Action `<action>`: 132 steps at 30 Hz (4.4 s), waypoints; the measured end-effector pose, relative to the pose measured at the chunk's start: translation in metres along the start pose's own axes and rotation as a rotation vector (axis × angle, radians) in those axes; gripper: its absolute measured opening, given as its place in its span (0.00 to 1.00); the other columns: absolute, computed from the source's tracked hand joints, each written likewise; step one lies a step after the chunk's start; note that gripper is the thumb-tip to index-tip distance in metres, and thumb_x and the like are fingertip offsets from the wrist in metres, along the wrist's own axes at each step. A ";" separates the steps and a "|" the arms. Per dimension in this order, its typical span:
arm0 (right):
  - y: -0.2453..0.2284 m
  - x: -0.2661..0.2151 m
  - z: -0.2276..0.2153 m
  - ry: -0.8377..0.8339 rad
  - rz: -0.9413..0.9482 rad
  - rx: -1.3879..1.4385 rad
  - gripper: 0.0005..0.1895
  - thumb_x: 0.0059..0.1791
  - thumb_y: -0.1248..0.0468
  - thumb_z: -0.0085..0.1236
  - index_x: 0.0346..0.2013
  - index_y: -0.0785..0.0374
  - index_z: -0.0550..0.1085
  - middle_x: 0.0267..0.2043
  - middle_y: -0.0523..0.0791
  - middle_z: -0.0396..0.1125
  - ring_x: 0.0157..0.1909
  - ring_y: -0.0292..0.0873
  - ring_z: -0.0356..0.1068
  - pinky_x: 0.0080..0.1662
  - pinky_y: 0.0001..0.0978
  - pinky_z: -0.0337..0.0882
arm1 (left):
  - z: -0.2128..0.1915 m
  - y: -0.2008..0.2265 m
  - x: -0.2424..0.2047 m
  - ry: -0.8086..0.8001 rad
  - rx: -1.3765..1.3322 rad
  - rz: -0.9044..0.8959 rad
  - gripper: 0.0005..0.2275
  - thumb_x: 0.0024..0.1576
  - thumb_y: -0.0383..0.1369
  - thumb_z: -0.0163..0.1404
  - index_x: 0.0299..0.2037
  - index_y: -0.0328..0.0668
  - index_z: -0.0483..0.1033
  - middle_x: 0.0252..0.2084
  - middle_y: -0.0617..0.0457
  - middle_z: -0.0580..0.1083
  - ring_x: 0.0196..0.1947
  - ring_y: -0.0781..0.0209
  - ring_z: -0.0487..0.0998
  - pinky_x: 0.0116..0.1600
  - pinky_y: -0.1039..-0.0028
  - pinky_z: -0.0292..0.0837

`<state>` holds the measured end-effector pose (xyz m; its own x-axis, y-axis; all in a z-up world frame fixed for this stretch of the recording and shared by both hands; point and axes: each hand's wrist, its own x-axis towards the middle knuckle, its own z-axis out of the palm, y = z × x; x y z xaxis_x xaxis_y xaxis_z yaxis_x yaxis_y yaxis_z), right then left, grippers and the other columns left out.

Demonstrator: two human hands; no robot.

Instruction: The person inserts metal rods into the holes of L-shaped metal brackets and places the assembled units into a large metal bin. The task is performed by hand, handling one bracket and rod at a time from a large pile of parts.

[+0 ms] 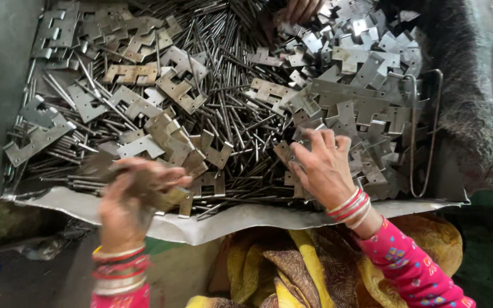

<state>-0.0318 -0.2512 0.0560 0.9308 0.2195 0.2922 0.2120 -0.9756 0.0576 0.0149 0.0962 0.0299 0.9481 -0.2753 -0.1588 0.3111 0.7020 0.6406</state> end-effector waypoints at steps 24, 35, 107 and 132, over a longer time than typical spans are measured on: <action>0.040 -0.045 -0.025 -0.101 0.309 0.394 0.09 0.47 0.64 0.65 0.41 0.62 0.82 0.32 0.46 0.73 0.36 0.46 0.68 0.41 0.40 0.68 | 0.047 -0.079 0.029 -0.303 1.278 0.439 0.07 0.55 0.31 0.58 0.38 0.38 0.76 0.39 0.50 0.74 0.35 0.60 0.79 0.41 0.70 0.76; -0.027 -0.037 -0.014 0.212 0.740 1.188 0.08 0.53 0.68 0.59 0.46 0.66 0.77 0.40 0.42 0.74 0.39 0.33 0.72 0.42 0.25 0.73 | 0.032 -0.076 0.026 0.145 0.049 -0.304 0.18 0.63 0.42 0.45 0.53 0.34 0.73 0.49 0.41 0.78 0.46 0.47 0.82 0.51 0.57 0.81; 0.005 -0.036 -0.021 -0.179 0.234 -0.043 0.24 0.38 0.45 0.67 0.29 0.62 0.71 0.30 0.47 0.66 0.38 0.52 0.67 0.38 0.46 0.66 | 0.019 -0.020 -0.007 -0.144 -0.028 -0.106 0.09 0.64 0.39 0.51 0.42 0.43 0.75 0.41 0.42 0.76 0.45 0.43 0.78 0.50 0.47 0.75; -0.003 -0.052 -0.013 -0.078 0.323 0.113 0.16 0.39 0.57 0.65 0.35 0.65 0.75 0.33 0.48 0.67 0.39 0.51 0.67 0.41 0.43 0.67 | 0.019 -0.026 0.039 0.187 0.168 0.131 0.09 0.62 0.33 0.52 0.48 0.38 0.75 0.42 0.48 0.78 0.38 0.58 0.83 0.43 0.67 0.84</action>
<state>-0.0846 -0.2594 0.0529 0.9743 -0.0959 0.2036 -0.0696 -0.9887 -0.1328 0.0426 0.0552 0.0212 0.9800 -0.0520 -0.1923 0.1846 0.6003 0.7782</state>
